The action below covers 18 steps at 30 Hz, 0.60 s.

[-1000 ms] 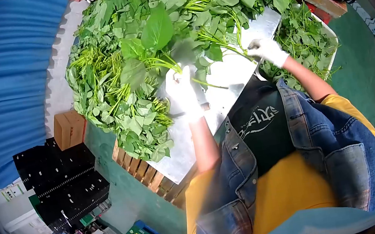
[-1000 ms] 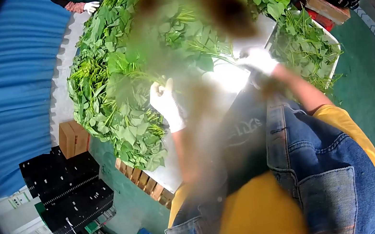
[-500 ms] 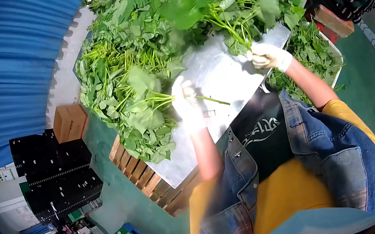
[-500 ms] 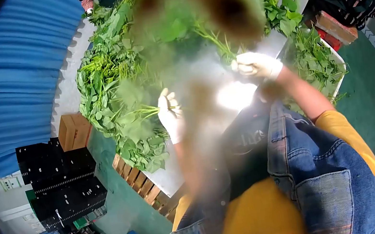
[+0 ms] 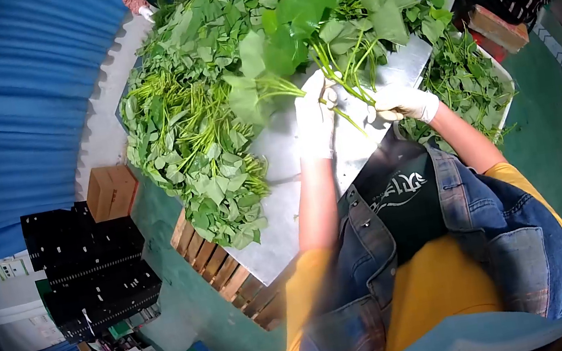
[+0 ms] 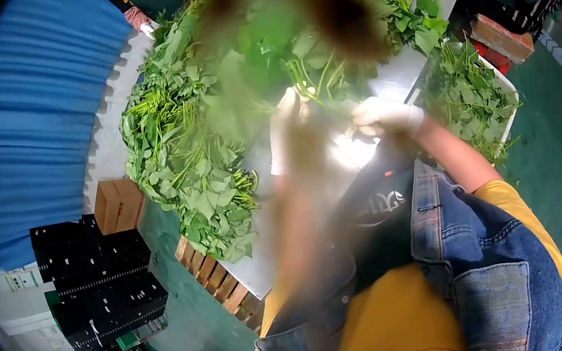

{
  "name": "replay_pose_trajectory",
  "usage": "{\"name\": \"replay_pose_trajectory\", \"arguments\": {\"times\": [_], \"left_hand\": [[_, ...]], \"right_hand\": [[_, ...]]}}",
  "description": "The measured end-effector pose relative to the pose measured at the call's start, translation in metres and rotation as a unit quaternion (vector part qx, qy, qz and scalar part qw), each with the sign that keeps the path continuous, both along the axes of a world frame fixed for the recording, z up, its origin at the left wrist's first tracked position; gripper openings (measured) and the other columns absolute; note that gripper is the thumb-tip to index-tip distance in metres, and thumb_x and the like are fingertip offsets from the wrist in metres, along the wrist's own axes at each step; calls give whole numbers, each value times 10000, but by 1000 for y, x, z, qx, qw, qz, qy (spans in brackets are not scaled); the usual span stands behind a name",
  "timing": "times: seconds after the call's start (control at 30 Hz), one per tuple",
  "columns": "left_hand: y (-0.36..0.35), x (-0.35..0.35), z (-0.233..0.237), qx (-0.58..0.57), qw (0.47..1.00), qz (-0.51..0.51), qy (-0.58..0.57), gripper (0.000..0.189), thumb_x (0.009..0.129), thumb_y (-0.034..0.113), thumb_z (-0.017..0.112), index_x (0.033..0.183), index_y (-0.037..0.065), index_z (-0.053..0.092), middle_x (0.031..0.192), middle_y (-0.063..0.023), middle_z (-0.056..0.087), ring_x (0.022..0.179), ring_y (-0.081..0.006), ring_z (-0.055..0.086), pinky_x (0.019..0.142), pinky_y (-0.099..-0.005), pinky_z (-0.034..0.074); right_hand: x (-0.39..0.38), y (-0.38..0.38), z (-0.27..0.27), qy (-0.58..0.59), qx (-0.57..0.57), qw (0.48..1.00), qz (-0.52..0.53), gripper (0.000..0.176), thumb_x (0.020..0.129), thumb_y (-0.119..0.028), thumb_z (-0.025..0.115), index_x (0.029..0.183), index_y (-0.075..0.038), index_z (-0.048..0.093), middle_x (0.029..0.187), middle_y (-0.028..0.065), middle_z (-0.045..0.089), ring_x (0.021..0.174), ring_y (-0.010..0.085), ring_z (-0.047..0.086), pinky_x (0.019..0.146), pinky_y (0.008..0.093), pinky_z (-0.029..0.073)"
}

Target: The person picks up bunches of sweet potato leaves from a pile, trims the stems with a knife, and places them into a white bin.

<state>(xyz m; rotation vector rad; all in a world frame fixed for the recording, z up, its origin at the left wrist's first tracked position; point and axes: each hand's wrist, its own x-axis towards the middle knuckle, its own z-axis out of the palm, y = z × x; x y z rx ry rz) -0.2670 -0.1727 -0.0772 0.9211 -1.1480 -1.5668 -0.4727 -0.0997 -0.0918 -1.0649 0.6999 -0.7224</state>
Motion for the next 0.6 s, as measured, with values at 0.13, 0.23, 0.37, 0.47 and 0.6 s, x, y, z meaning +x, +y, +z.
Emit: {"name": "replay_pose_trajectory", "arguments": {"times": [0.13, 0.23, 0.37, 0.47, 0.6], "left_hand": [[5, -10, 11, -20, 999, 6, -35, 206, 804, 64, 632, 973, -54, 619, 760, -63, 641, 487, -38, 466, 407, -158, 338], [14, -15, 24, 124, 990, -35, 64, 202, 763, 29, 651, 949, -46, 627, 733, -39, 631, 476, -32, 452, 418, -162, 341], [25, -32, 22, 69, 996, -43, 28, 218, 752, 52, 666, 947, -39, 633, 693, -23, 620, 490, -26, 455, 434, -158, 340], [23, -38, 2, -95, 993, -31, -65, 211, 750, 55, 668, 936, -38, 636, 694, -20, 618, 495, -28, 457, 438, -160, 331], [33, -44, 8, -110, 986, 38, -115, 164, 748, 41, 662, 888, -40, 634, 670, -5, 589, 497, -44, 452, 451, -175, 339]], "right_hand": [[-1, 12, 13, 112, 79, 990, -31, 255, 916, -177, 478, 817, -10, 644, 602, 24, 562, 583, 90, 513, 531, 214, 392], [1, 3, -18, 60, -58, 996, -32, 330, 869, -162, 560, 1153, 6, 553, 1003, 81, 636, 938, 131, 581, 820, 268, 459], [24, 0, 10, 95, -68, 988, -102, 402, 857, -150, 557, 1212, 25, 486, 1112, 80, 583, 991, 127, 542, 864, 275, 433], [32, 1, 21, -94, 16, 965, -244, 278, 898, -161, 453, 1101, -48, 605, 947, 36, 619, 798, 63, 553, 651, 192, 429], [23, 18, 28, -122, 24, 954, -273, 285, 923, -187, 463, 1112, -25, 599, 978, 23, 621, 883, 88, 552, 735, 220, 433]]}}
